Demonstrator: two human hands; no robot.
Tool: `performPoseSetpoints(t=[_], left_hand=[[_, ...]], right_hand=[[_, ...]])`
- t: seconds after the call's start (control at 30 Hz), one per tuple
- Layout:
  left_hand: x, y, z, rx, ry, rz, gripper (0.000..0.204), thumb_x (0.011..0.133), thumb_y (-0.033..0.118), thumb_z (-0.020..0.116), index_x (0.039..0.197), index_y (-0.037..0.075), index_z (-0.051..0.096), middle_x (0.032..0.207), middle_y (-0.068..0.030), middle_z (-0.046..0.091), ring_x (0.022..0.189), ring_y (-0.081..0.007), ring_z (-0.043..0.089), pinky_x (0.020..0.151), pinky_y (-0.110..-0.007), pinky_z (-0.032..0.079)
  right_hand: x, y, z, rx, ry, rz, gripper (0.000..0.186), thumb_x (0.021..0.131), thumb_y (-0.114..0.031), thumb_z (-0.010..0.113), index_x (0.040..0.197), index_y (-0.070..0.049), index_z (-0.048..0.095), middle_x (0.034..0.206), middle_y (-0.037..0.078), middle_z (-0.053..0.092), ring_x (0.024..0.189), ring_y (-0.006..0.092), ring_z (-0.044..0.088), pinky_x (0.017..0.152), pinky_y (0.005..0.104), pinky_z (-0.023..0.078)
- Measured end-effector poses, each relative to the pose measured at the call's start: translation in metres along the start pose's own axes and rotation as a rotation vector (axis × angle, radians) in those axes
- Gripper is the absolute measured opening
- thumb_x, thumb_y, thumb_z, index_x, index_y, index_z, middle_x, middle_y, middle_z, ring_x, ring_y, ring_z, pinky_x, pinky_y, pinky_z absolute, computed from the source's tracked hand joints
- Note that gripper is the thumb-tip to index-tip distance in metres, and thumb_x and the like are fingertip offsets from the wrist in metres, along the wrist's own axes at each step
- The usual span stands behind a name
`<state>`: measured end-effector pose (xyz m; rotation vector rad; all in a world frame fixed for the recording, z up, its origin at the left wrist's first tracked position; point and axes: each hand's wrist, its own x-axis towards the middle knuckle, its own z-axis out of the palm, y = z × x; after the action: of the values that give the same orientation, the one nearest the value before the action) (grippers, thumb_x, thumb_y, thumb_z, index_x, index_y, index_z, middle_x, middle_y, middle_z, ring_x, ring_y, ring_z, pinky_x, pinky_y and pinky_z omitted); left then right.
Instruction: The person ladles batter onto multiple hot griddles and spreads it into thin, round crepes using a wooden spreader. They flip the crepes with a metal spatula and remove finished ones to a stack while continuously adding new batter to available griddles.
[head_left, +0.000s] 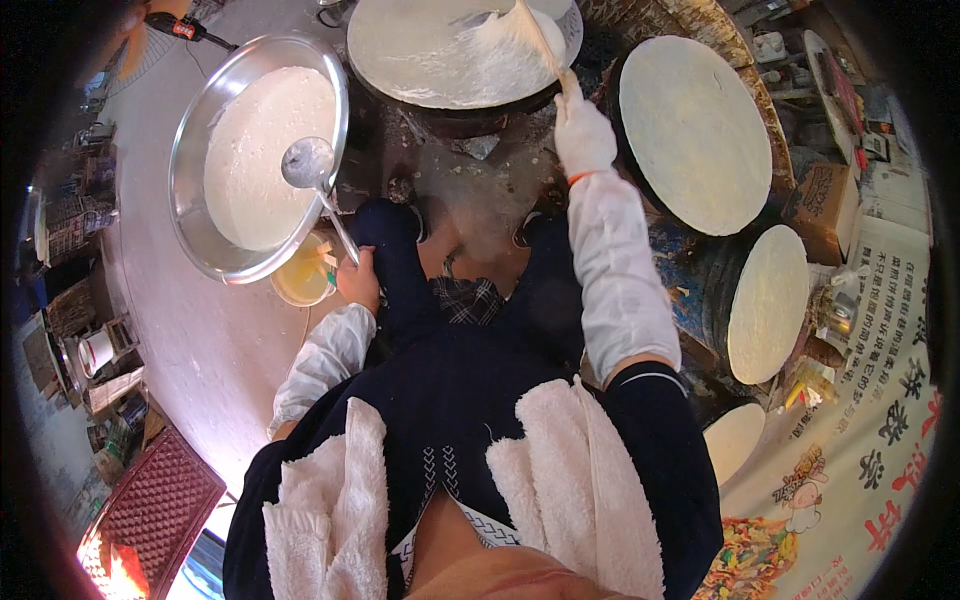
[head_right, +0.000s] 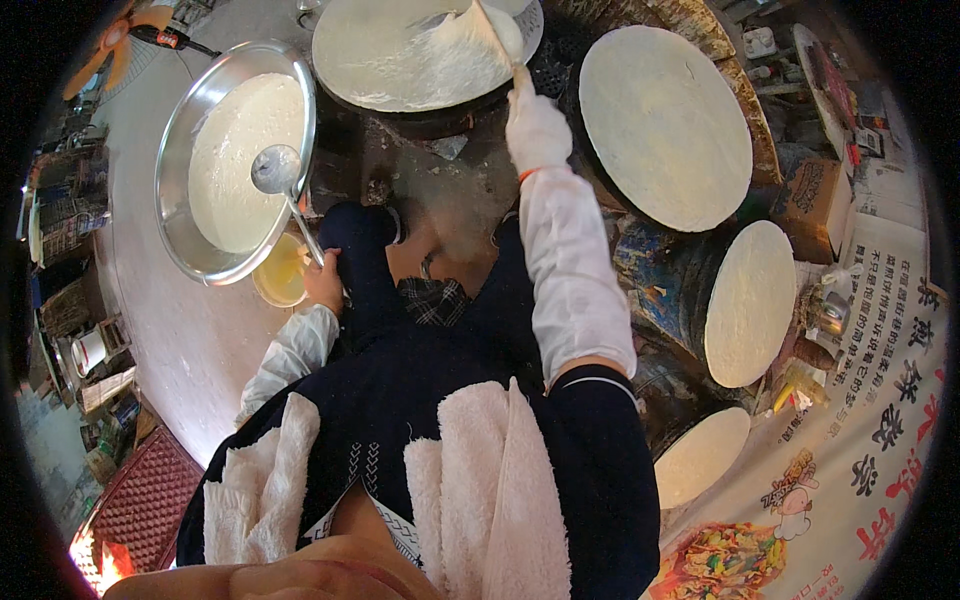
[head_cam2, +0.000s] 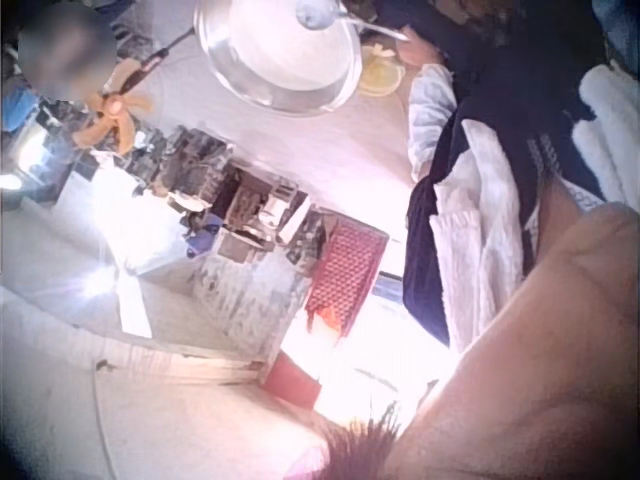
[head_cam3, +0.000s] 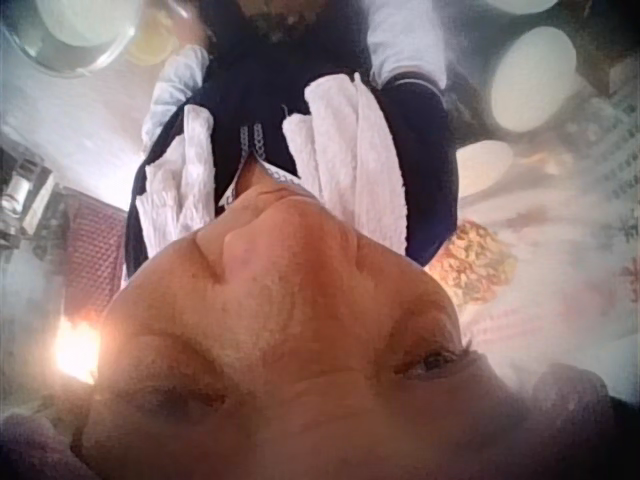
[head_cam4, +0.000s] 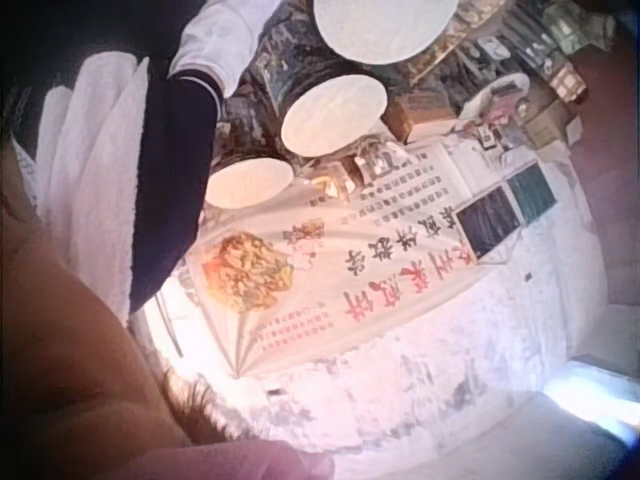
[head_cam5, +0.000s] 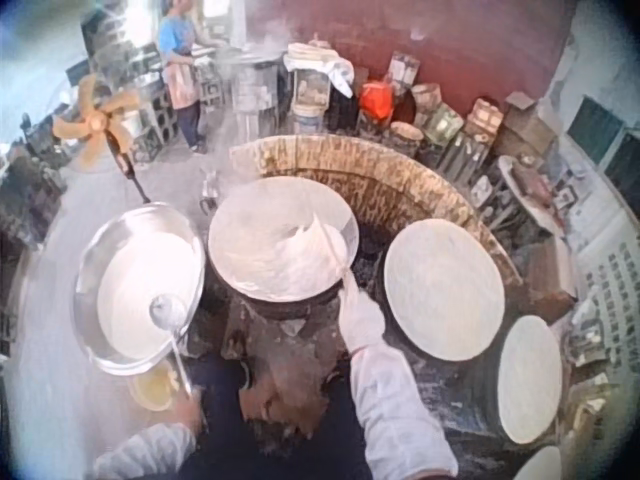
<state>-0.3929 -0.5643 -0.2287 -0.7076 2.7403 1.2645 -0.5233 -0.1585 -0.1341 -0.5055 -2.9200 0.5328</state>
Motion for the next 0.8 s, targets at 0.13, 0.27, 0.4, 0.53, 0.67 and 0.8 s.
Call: performPoseSetpoints(t=[0.13,0.27,0.4,0.53,0.67,0.8], left_hand=[[-0.009,-0.006,-0.009,-0.082,0.011,-0.009,0.031,0.091,0.03,0.061,0.095,0.004,0.077,0.081,-0.0171,0.071,0.076,-0.0264,0.068,0.074,-0.039,0.05],[-0.004,-0.013,-0.008,-0.045,0.022,-0.021,0.032,0.092,0.034,0.061,0.095,0.006,0.077,0.08,-0.0126,0.069,0.077,-0.0215,0.065,0.074,-0.037,0.049],[-0.005,-0.005,-0.009,-0.023,0.024,0.01,0.032,0.091,0.033,0.06,0.094,0.005,0.077,0.081,-0.0166,0.071,0.078,-0.0267,0.068,0.075,-0.039,0.05],[-0.005,-0.009,-0.01,0.001,0.017,-0.012,0.032,0.091,0.033,0.06,0.094,0.006,0.077,0.081,-0.0179,0.072,0.078,-0.0287,0.07,0.075,-0.04,0.051],[-0.007,-0.004,-0.017,-0.032,0.018,-0.03,0.031,0.09,0.033,0.06,0.095,0.008,0.077,0.081,-0.0178,0.072,0.079,-0.0292,0.07,0.075,-0.04,0.051],[-0.007,-0.009,-0.018,-0.069,0.013,-0.016,0.032,0.09,0.035,0.061,0.095,0.007,0.077,0.082,-0.0184,0.072,0.08,-0.0286,0.071,0.076,-0.04,0.051]], right_hand=[[-0.062,-0.02,0.019,0.095,0.027,0.129,0.049,0.102,-0.032,0.049,0.149,-0.029,0.039,0.091,0.023,0.069,0.077,0.0455,0.067,0.068,0.0554,0.053],[-0.019,-0.017,0.017,0.267,0.051,0.194,0.045,0.1,-0.03,0.05,0.145,-0.021,0.046,0.099,0.026,0.069,0.086,0.0465,0.066,0.075,0.0566,0.052],[0.072,0.012,0.03,0.385,0.262,0.062,0.037,0.099,-0.031,0.051,0.125,-0.006,0.06,0.096,0.028,0.069,0.096,0.0476,0.064,0.085,0.0542,0.05],[0.053,-0.023,0.046,0.766,-0.028,0.244,0.042,0.098,-0.037,0.053,0.121,-0.003,0.063,0.099,0.026,0.07,0.093,0.0445,0.066,0.082,0.049,0.052],[0.005,-0.078,0.027,0.834,-0.304,0.328,0.043,0.097,-0.037,0.054,0.119,-0.001,0.065,0.103,0.027,0.069,0.101,0.0439,0.065,0.09,0.047,0.05],[0.01,-0.028,0.005,0.787,-0.002,0.309,0.04,0.097,-0.024,0.054,0.133,-0.005,0.059,0.096,0.015,0.07,0.078,0.0259,0.067,0.072,0.0386,0.052]])
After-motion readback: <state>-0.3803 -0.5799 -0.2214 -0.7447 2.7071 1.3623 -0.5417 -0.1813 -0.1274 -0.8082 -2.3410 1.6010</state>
